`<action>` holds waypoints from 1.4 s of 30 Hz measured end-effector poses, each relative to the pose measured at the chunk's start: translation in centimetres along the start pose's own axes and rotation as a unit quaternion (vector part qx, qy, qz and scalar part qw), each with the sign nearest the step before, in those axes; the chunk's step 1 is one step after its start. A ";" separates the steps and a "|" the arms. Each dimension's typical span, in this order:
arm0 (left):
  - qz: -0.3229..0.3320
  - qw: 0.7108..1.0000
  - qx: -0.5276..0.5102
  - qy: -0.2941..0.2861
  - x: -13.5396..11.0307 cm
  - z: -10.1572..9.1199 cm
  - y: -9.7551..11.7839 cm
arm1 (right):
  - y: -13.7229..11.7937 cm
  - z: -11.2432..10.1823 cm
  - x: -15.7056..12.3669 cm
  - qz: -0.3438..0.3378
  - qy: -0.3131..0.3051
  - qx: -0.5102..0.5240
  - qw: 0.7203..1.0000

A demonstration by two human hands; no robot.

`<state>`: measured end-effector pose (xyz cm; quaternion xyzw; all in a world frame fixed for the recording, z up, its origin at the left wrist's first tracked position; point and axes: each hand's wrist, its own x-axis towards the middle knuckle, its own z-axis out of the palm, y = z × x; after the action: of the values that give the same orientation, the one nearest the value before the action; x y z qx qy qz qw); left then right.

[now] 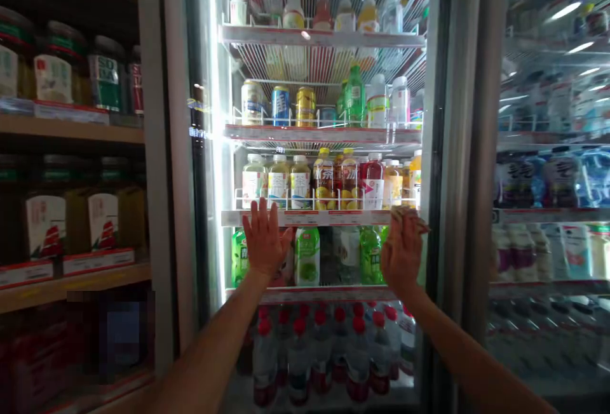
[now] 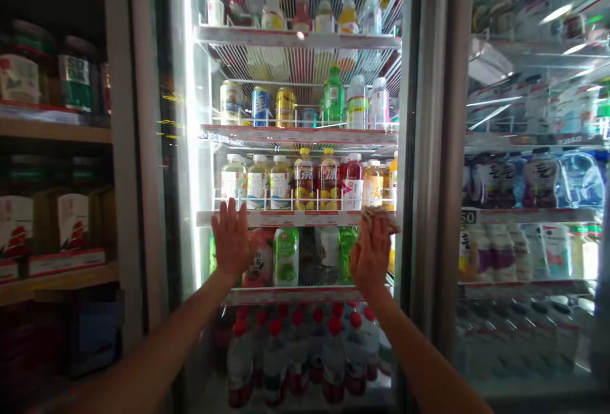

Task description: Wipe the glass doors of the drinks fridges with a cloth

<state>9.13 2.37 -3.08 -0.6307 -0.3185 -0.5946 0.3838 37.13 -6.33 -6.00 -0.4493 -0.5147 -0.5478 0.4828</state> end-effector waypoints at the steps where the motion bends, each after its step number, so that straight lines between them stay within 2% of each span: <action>1: -0.002 1.000 0.000 -0.003 -0.3 0.0 0.2 | -1.4 0.2 -0.3 -0.024 -0.026 0.023 0.999; 3: -0.001 1.000 -0.001 -0.010 -0.7 0.0 0.4 | -4.0 0.4 -0.6 -0.081 -0.083 0.064 0.991; 5: 0.005 1.000 -0.001 -0.018 -1.1 0.0 0.4 | -4.5 0.4 -0.7 -0.105 -0.106 0.072 0.986; 7: 0.006 1.000 0.000 -0.019 -1.2 0.1 0.3 | -2.4 -0.1 -0.6 -0.070 -0.082 0.044 0.993; 10: 0.001 1.000 0.000 -0.023 -1.2 0.2 0.2 | 2.2 -1.0 -0.7 0.020 -0.023 -0.010 0.999; 12: -0.005 1.000 0.000 -0.025 -1.2 0.2 0.2 | 3.1 -1.3 -1.2 0.047 -0.008 -0.019 0.999; 14: -0.004 1.000 -0.003 -0.023 -1.1 0.2 0.3 | 1.5 -1.3 -2.1 0.020 -0.032 0.006 0.999; 16: 0.002 1.000 -0.007 -0.016 -1.1 0.1 0.3 | -1.1 -1.1 -3.0 -0.041 -0.079 0.047 0.995; 18: 0.008 1.000 -0.009 -0.010 -1.0 0.0 0.3 | -2.8 -0.9 -3.6 -0.088 -0.116 0.076 0.986; 20: 0.013 1.000 -0.005 -0.004 -0.9 -0.1 0.3 | -2.2 -1.1 -3.9 -0.085 -0.113 0.073 0.987; 23: 0.020 1.000 0.003 -0.002 -0.9 -0.1 0.4 | 0.8 -1.6 -3.8 -0.015 -0.062 0.023 0.998; 25: 0.016 1.000 0.006 -0.005 -0.9 -0.1 0.4 | 1.6 -1.7 -3.7 0.024 -0.040 0.000 0.999; 27: 0.009 1.000 0.003 -0.011 -1.0 -0.1 0.5 | 0.4 -1.5 -3.8 0.017 -0.054 0.020 0.998; 31: -0.003 1.000 -0.003 -0.020 -1.1 -0.1 0.5 | -3.3 -0.9 -3.9 -0.067 -0.113 0.084 0.988; 34: -0.006 1.000 -0.006 -0.017 -1.2 0.0 0.5 | -1.9 -0.9 -3.2 -0.070 -0.102 0.066 0.990; 36: -0.004 1.000 -0.005 -0.011 -1.3 0.1 0.6 | 0.3 -1.1 -2.5 -0.025 -0.061 0.028 0.997; 38: -0.002 1.000 -0.001 -0.007 -1.4 0.2 0.6 | 1.4 -1.0 -2.1 0.018 -0.025 -0.003 1.000; 40: 0.000 1.000 0.005 -0.003 -1.4 0.2 0.6 | 0.4 -0.9 -2.5 0.021 -0.032 0.007 0.999; 42: -0.001 1.000 0.008 -0.005 -1.4 0.1 0.6 | -1.9 -0.9 -3.5 -0.019 -0.072 0.045 0.996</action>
<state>9.61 2.18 -4.51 -0.6301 -0.3255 -0.5895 0.3867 35.68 -6.99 -9.79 -0.4557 -0.5810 -0.4988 0.4539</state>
